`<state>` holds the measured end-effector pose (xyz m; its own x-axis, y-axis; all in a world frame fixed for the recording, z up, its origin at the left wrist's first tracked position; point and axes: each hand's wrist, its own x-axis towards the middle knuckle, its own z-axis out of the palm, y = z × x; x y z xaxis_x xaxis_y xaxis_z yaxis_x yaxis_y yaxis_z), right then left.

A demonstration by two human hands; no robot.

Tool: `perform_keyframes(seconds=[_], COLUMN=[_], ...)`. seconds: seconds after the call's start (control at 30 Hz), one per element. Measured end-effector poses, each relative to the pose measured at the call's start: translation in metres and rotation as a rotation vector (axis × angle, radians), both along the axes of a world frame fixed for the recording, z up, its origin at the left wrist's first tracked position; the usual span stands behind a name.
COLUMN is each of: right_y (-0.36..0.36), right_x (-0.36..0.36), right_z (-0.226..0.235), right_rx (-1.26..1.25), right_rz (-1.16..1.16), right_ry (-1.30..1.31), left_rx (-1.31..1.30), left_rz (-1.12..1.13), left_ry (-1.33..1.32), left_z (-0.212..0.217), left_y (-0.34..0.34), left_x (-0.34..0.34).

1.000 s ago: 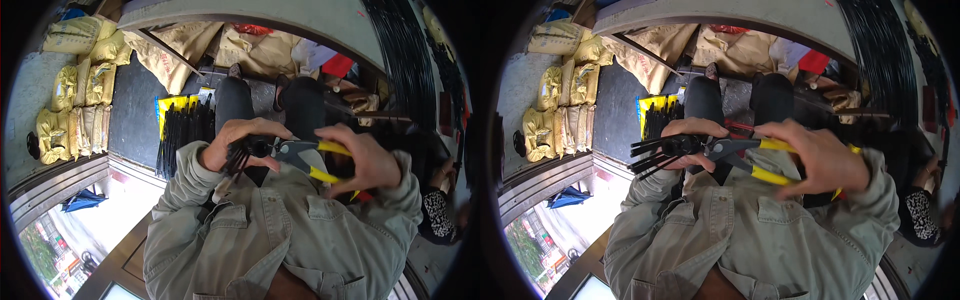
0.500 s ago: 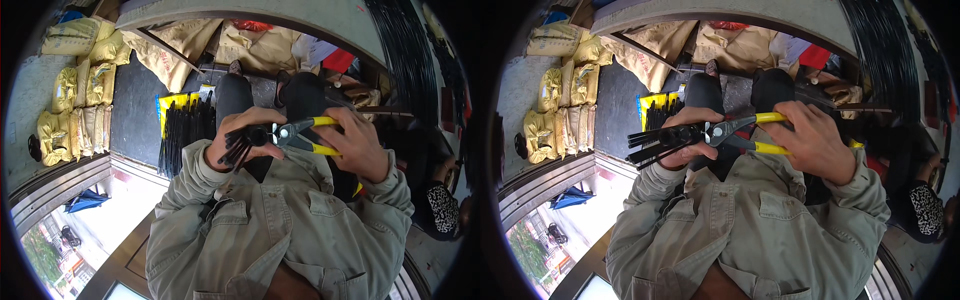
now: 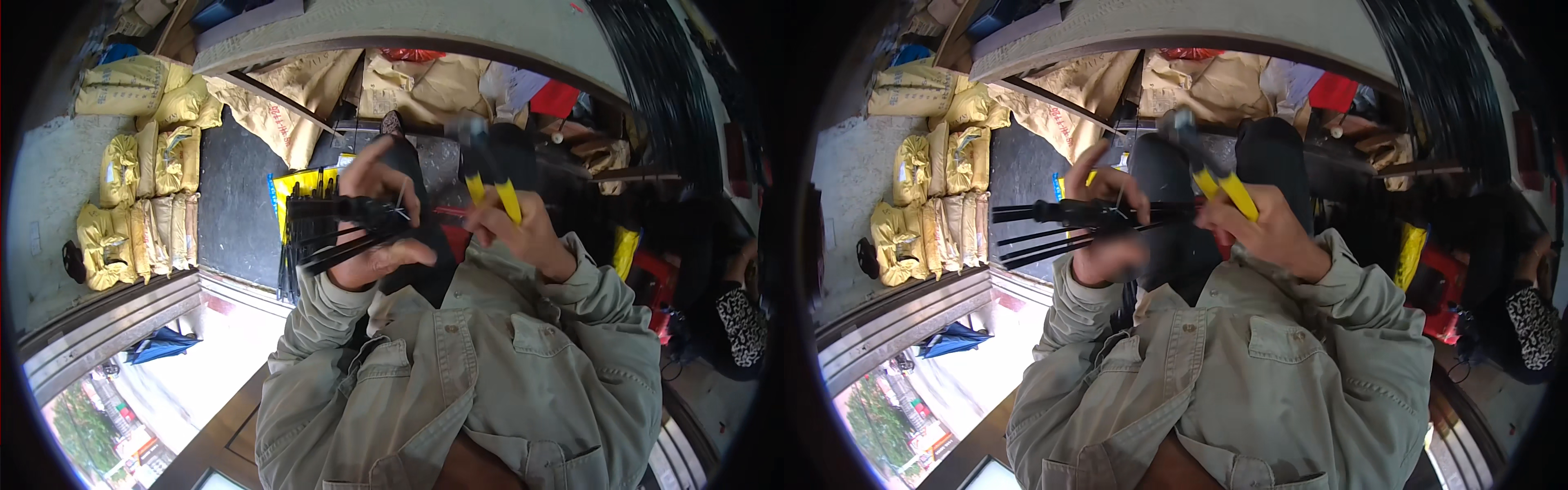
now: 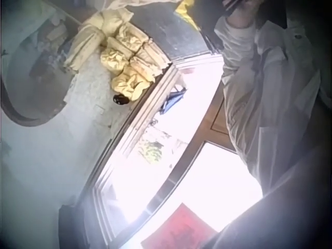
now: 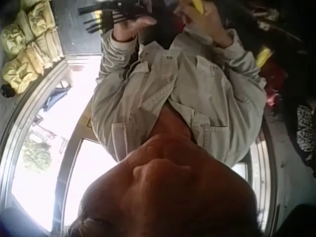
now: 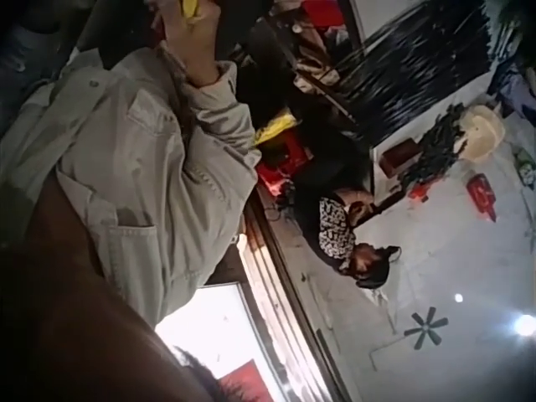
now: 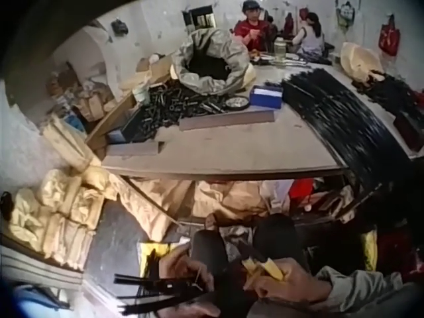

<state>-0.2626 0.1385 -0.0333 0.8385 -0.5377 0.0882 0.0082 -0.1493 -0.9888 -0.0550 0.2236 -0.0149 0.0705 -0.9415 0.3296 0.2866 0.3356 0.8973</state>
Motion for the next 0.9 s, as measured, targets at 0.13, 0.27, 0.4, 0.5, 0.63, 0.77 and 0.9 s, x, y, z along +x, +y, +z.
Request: perform_keyframes(seconds=[0.13,0.27,0.4,0.5,0.63,0.77,0.9], right_y=[0.012,0.009,0.015,0.019,0.005,-0.016,-0.019], right_x=[0.052,0.070,0.075,0.074,0.074,0.071,0.042], right_z=[0.038,0.035,0.020,0.024,0.041,0.038,0.026], right_rx=[0.203,-0.067,-0.292,-0.420,-0.147,0.414,-0.423], right_rz=[-0.196,-0.243,-0.387,-0.445,-0.291,-0.012,-0.119], right_ry=[-0.074,-0.225,-0.346,-0.421,-0.377,-0.096,0.034], left_rx=[0.102,0.075,0.079,0.020,0.124,0.167,0.237], left_rz=[0.265,0.248,0.357,0.384,0.319,0.228,0.286], left_ry=[-0.372,-0.313,-0.513,-0.602,-0.608,-0.515,-0.241], left_z=[0.006,0.008,0.009,0.009,0.012,0.009,0.024], left_y=[0.008,0.009,0.008,0.009,0.009,0.007,0.007], left_x=[-0.002,-0.004,-0.003,0.000,0.003,0.006,-0.006])
